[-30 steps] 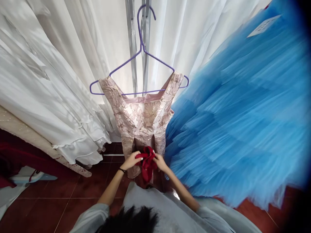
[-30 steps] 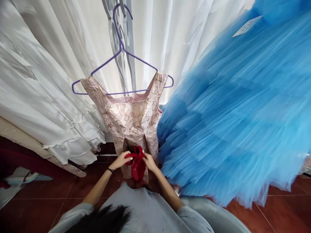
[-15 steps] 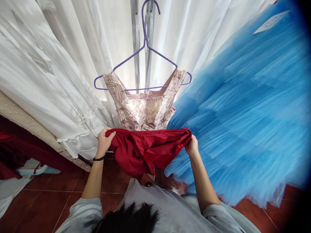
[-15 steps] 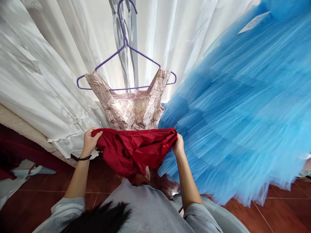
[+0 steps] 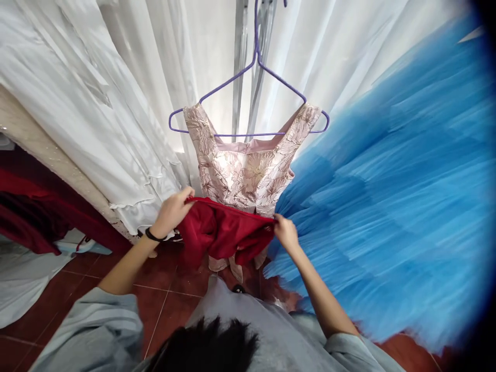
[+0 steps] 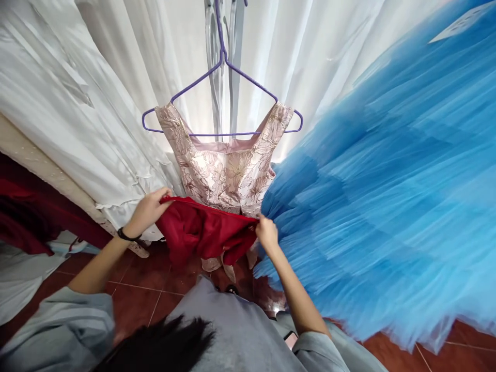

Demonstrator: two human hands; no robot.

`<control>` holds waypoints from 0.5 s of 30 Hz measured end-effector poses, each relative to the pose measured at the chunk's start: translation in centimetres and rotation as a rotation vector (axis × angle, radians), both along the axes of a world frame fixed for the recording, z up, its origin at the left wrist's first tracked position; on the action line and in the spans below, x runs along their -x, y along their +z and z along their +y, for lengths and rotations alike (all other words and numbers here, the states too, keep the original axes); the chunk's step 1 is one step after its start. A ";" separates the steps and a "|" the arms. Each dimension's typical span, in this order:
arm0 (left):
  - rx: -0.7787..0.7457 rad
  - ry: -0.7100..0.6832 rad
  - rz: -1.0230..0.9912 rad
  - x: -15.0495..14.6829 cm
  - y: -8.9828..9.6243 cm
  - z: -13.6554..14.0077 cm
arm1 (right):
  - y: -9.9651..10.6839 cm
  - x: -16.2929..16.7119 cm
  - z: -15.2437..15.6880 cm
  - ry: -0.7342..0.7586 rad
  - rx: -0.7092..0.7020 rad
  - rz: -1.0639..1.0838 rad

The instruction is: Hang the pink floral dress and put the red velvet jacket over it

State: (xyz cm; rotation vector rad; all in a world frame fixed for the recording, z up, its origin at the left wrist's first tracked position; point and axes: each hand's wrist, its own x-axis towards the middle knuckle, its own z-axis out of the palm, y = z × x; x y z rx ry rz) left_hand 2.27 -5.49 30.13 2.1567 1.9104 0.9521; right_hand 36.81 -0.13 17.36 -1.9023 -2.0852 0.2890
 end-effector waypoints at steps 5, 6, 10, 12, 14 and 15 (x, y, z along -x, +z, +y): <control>-0.270 0.264 0.147 2.6 -0.2 -1.6 | 3.5 -1.5 0.3 -0.113 -0.492 0.243; -0.199 0.247 0.133 2.9 -1.2 -1.8 | 2.9 -1.3 0.2 -0.084 -0.380 0.312; 0.305 -0.060 -0.098 3.7 -6.6 -1.7 | -0.8 -1.6 0.0 0.064 0.130 0.585; 0.383 -0.103 -0.275 3.0 -8.3 -1.6 | -1.5 -1.9 -0.5 0.091 0.187 0.644; 0.420 -0.127 -0.456 0.9 -9.0 -1.8 | -1.1 -1.4 -1.5 0.153 0.208 0.736; 0.427 -0.148 -0.530 -0.8 -9.1 -2.0 | -0.8 -0.6 -2.2 0.206 0.203 0.789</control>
